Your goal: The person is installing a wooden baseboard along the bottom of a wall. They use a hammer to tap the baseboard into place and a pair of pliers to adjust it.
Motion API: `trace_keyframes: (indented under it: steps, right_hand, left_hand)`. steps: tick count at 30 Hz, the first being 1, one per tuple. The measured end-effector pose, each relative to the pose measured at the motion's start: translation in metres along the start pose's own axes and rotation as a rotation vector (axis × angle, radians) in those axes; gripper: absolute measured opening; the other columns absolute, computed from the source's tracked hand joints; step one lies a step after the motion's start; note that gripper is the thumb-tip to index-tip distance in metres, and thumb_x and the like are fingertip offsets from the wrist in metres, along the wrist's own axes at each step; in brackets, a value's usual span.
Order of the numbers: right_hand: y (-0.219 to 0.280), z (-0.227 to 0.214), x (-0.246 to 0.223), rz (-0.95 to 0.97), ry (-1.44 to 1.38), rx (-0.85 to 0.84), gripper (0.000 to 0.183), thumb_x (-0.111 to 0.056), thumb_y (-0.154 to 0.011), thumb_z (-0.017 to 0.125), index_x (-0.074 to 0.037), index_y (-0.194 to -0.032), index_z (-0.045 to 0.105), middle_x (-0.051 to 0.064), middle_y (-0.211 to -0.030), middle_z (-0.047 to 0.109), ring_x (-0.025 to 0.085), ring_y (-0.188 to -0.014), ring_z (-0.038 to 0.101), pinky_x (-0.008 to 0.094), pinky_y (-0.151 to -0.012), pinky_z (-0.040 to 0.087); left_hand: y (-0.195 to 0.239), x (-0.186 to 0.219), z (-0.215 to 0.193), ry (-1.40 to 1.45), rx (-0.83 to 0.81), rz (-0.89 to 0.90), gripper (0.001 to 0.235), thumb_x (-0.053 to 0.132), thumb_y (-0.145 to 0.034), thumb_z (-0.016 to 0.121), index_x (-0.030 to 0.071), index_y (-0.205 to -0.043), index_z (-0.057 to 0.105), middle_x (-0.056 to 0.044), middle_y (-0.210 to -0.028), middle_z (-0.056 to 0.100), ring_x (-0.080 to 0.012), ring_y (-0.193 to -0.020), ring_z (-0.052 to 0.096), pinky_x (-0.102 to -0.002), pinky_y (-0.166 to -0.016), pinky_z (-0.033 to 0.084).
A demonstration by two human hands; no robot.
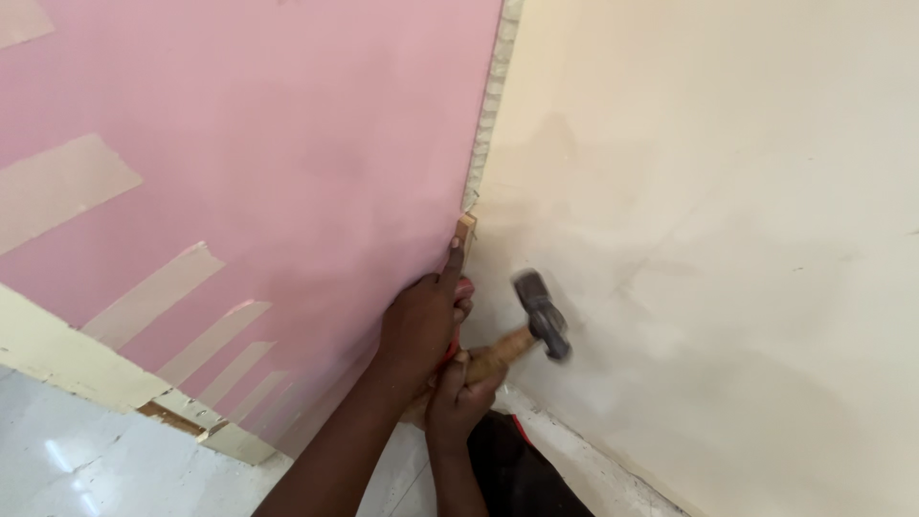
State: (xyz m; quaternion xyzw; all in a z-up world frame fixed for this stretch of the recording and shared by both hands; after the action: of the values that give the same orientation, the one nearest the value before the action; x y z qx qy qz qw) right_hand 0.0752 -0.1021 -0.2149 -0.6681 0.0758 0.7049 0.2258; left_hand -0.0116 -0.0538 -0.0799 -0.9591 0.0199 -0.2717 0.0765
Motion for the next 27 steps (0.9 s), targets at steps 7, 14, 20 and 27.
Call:
trace_keyframes:
  steps: [7, 14, 20, 27]
  right_hand:
    - [-0.010, 0.008, 0.000, -0.114, 0.185, -0.147, 0.031, -0.016, -0.097, 0.058, 0.003, -0.120, 0.051, 0.015, -0.101, 0.070, 0.022, -0.088, 0.069, 0.035, -0.076, 0.055]
    - [0.003, -0.047, -0.060, 0.130, 0.106, -0.077, 0.032, -0.026, -0.101, 0.053, 0.001, -0.118, 0.056, 0.008, -0.076, 0.060, 0.017, -0.060, 0.056, 0.033, -0.056, 0.049]
    - [-0.060, -0.098, -0.195, -0.412, 0.832, -0.275, 0.043, -0.043, -0.097, 0.065, -0.010, -0.125, 0.063, 0.008, -0.078, 0.068, 0.019, -0.062, 0.065, 0.035, -0.057, 0.051]
    - [-0.101, -0.091, -0.298, -1.108, 1.789, -0.861, 0.034, -0.033, -0.093, 0.062, -0.015, -0.121, 0.066, 0.001, -0.085, 0.066, 0.019, -0.075, 0.063, 0.036, -0.057, 0.051]
  left_hand:
    - [0.002, -0.003, 0.004, 0.108, 0.026, 0.017, 0.068, 0.009, -0.098, 0.052, 0.017, -0.161, 0.028, -0.014, -0.107, 0.069, -0.0246, -0.086, 0.069, -0.038, -0.079, 0.056]
    - [-0.001, -0.003, 0.007, 0.010, -0.044, -0.016, 0.075, 0.013, -0.095, 0.058, 0.017, -0.161, 0.024, -0.016, -0.103, 0.068, -0.0287, -0.087, 0.068, -0.041, -0.077, 0.056]
    - [0.012, -0.001, -0.001, 0.157, 0.020, -0.046, 0.072, 0.004, -0.096, 0.054, 0.020, -0.162, 0.030, -0.017, -0.096, 0.066, -0.0252, -0.081, 0.067, -0.038, -0.073, 0.058]
    - [0.015, -0.012, 0.006, 0.323, 0.088, -0.047, 0.071, 0.001, -0.096, 0.054, 0.025, -0.160, 0.034, -0.013, -0.098, 0.067, -0.0217, -0.083, 0.067, -0.037, -0.075, 0.056]
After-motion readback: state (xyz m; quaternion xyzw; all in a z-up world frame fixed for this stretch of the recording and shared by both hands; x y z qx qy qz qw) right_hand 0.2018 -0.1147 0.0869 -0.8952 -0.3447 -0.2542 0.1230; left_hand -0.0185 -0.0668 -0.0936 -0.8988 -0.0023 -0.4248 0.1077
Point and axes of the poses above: each hand's wrist, its own y-axis away from the middle knuckle, its own z-axis out of the palm, x = y × z, the point moved 2 cm from there along -y, towards the middle knuckle
